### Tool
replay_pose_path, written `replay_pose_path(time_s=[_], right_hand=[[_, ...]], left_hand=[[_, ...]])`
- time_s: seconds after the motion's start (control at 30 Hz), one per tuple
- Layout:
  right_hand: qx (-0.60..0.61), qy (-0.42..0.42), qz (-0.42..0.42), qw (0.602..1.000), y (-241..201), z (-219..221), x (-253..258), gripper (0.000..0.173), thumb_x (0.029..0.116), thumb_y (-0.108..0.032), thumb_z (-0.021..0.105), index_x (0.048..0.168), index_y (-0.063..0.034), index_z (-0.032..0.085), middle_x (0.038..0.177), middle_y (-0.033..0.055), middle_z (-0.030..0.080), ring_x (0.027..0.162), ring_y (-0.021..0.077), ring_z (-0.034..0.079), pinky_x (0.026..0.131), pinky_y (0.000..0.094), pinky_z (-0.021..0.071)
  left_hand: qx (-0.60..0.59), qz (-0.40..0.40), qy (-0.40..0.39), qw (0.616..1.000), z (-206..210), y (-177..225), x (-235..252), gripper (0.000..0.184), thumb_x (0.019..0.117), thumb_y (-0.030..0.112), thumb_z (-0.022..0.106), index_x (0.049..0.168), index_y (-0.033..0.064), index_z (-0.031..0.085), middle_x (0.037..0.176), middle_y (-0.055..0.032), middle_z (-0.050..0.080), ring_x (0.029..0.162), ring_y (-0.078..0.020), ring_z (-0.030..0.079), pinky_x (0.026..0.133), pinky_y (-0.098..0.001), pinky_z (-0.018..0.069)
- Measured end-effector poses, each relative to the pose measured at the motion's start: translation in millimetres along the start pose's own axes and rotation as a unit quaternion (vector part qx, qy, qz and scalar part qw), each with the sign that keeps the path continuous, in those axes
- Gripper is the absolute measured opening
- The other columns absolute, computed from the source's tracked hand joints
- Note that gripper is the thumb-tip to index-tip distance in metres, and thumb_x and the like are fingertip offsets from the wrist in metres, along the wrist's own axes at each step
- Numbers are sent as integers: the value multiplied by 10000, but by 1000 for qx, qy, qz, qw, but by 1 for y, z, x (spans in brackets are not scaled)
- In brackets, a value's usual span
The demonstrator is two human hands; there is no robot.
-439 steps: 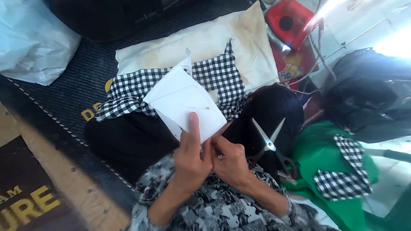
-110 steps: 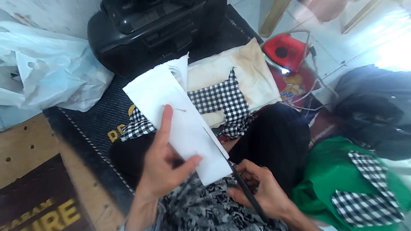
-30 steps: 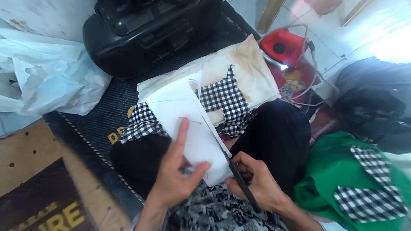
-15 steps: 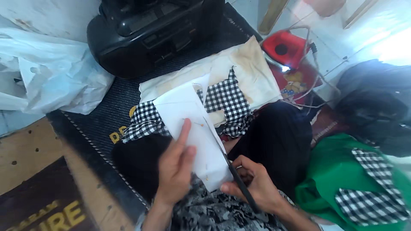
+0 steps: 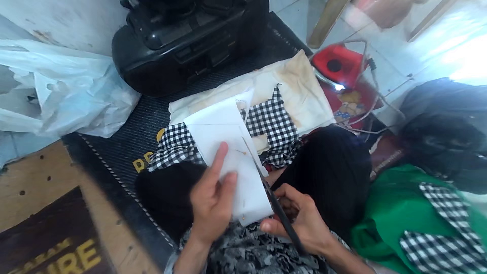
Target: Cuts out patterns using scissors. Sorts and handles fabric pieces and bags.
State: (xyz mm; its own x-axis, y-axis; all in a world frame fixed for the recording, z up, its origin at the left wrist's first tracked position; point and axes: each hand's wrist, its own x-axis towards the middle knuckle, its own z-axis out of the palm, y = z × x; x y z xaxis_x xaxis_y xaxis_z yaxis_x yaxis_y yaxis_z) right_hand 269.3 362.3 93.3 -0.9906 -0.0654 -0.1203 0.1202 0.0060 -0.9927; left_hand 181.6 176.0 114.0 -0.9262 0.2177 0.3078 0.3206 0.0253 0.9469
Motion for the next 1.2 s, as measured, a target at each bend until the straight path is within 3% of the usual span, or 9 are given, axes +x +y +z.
replay_pose_path(time_s=[0.1,0.27,0.47,0.63,0.97,1.2], right_hand=[[1,1,-3,1000,2,0,-1,526,833,-514,813,1060,-87,607,710,-103,658,583,-52,599,512,142,508],[0,1,3,1000,2,1,-2,520,834,-511,812,1064,-92,609,718,-103,667,585,-48,610,513,146,519],[-7,10,-1,1000,4,3,-4,516,836,-515,810,1057,-92,614,719,-91,679,586,-42,619,515,150,523],[-5,16,2,1000,4,4,-4,455,845,-437,827,1058,-86,629,743,-86,703,595,-37,639,524,150,542],[12,-1,-16,1000,-7,1,5,614,816,-583,792,1108,-76,607,786,-91,693,662,-31,655,572,160,557],[0,32,-25,999,-2,4,1,493,830,-491,822,1029,-88,621,735,-93,693,604,-45,637,522,143,534]], left_hand=[[-16,-12,-9,1000,0,0,1,655,1000,-22,549,1592,10,272,1315,17,657,1031,-35,693,893,-218,599],[-27,-28,-24,999,-2,-1,1,763,997,-21,544,1628,32,117,1406,-25,588,1076,-55,684,918,-240,597],[-10,-27,-24,999,-3,-2,0,769,986,-8,561,1627,30,137,1459,-51,536,1102,-52,670,932,-242,592],[-6,-25,-25,999,-3,-1,0,780,984,-2,570,1631,42,137,1477,-55,519,1116,-53,663,934,-243,589],[-11,-11,-53,998,-1,4,0,776,991,23,590,1635,67,160,1431,-51,551,1090,-46,669,913,-236,596],[-13,-15,-55,998,-1,2,-2,780,988,30,596,1637,81,167,1435,-51,543,1095,-47,666,913,-236,595]])
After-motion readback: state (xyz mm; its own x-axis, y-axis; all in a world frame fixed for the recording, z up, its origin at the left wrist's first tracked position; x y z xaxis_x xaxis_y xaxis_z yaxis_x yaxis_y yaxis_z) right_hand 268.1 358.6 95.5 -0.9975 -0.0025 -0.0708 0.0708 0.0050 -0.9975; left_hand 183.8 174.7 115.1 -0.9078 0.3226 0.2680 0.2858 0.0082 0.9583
